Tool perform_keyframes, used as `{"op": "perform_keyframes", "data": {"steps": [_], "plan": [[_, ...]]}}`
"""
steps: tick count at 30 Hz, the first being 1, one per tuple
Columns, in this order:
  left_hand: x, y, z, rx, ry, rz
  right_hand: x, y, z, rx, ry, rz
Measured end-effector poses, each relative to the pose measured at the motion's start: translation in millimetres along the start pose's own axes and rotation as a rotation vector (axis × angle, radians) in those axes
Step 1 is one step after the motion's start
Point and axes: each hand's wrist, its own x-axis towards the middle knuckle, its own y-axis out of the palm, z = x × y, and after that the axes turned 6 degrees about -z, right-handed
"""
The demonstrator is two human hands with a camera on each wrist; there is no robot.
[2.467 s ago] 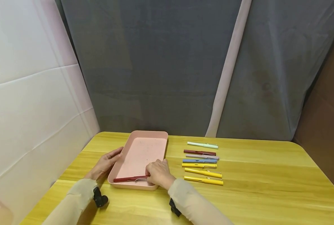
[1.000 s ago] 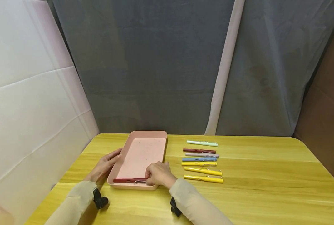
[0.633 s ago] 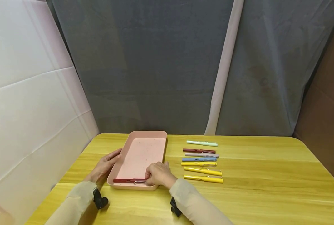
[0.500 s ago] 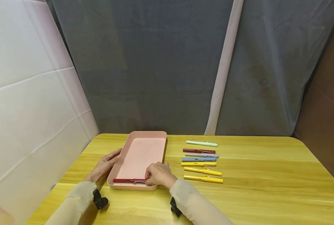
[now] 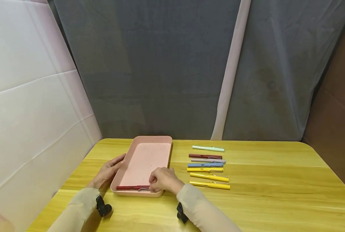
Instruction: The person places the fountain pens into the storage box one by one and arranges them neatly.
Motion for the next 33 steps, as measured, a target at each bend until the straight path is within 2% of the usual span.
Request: {"op": "perform_keyframes", "data": {"steps": [8,17,21,33], "plan": [[-1.0,0.8,1.5,0.002,0.003,-0.001,0,-11,-7,0.147,-0.047,-0.059],[-3.4,0.4,2.9,-0.017,0.003,0.007,-7,-25,-27,0.405,-0.026,-0.153],[-3.1,0.2,4.2,-0.018,-0.003,0.010,-13,-34,-36,0.530,0.008,-0.175],[-0.9,-0.1,-0.8,0.010,-0.016,0.021,-37,-64,-65,0.603,0.110,-0.179]]}}
